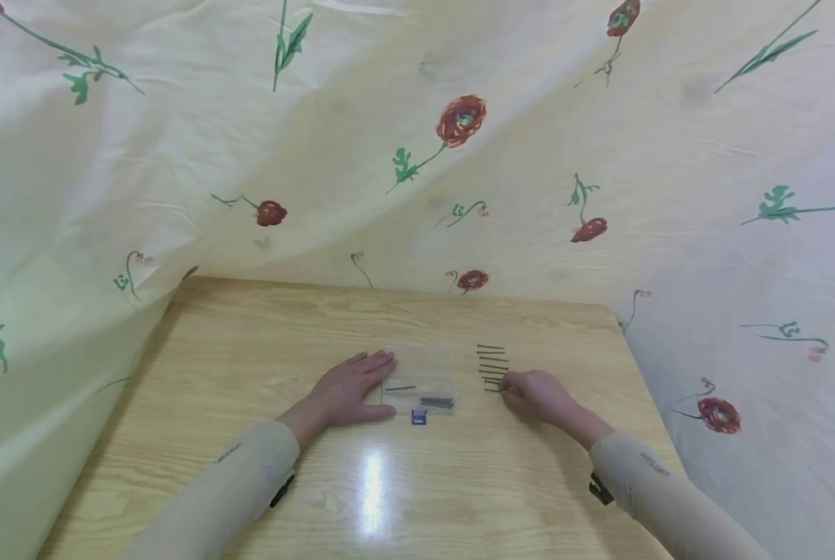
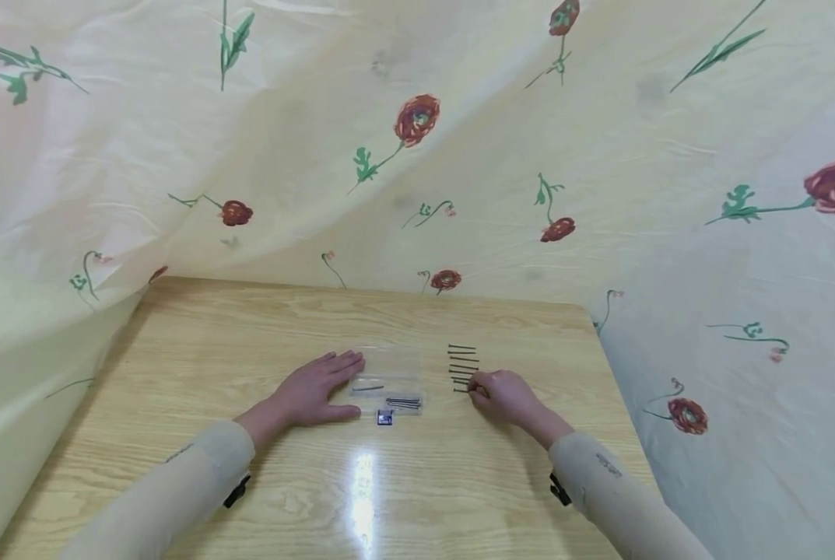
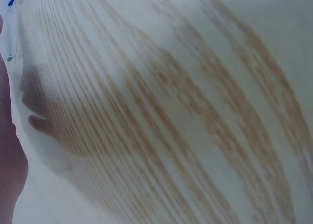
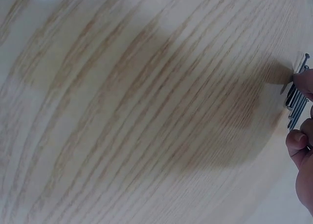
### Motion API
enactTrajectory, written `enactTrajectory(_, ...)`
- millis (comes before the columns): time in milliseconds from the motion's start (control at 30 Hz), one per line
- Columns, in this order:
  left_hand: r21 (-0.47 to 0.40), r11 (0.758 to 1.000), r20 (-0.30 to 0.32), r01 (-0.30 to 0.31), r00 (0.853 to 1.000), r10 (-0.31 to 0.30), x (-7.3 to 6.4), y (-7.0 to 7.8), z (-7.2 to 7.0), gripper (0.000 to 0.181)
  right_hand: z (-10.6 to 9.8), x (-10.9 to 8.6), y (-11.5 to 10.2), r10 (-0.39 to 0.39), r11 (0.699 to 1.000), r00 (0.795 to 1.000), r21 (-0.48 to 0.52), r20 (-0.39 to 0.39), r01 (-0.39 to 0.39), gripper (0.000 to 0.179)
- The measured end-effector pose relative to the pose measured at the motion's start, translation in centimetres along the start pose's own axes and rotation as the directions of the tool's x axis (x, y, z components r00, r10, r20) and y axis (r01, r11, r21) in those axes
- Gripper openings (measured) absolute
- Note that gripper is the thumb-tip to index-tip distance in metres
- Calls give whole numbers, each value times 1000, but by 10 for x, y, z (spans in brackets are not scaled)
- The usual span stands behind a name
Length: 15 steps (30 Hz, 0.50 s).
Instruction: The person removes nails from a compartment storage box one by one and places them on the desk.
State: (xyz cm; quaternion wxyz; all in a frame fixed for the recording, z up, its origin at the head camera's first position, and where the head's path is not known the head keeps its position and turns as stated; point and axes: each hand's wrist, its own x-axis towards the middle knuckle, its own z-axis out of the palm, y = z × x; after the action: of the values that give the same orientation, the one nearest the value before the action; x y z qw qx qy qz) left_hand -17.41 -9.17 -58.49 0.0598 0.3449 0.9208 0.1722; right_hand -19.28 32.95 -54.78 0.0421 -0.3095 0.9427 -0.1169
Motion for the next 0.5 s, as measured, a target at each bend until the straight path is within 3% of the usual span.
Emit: enactTrajectory(500, -15, 1000, 5, 5, 1000, -5, 1, 0, 0, 95, -1, 4, 6, 62, 998, 998, 26, 21, -62, 5)
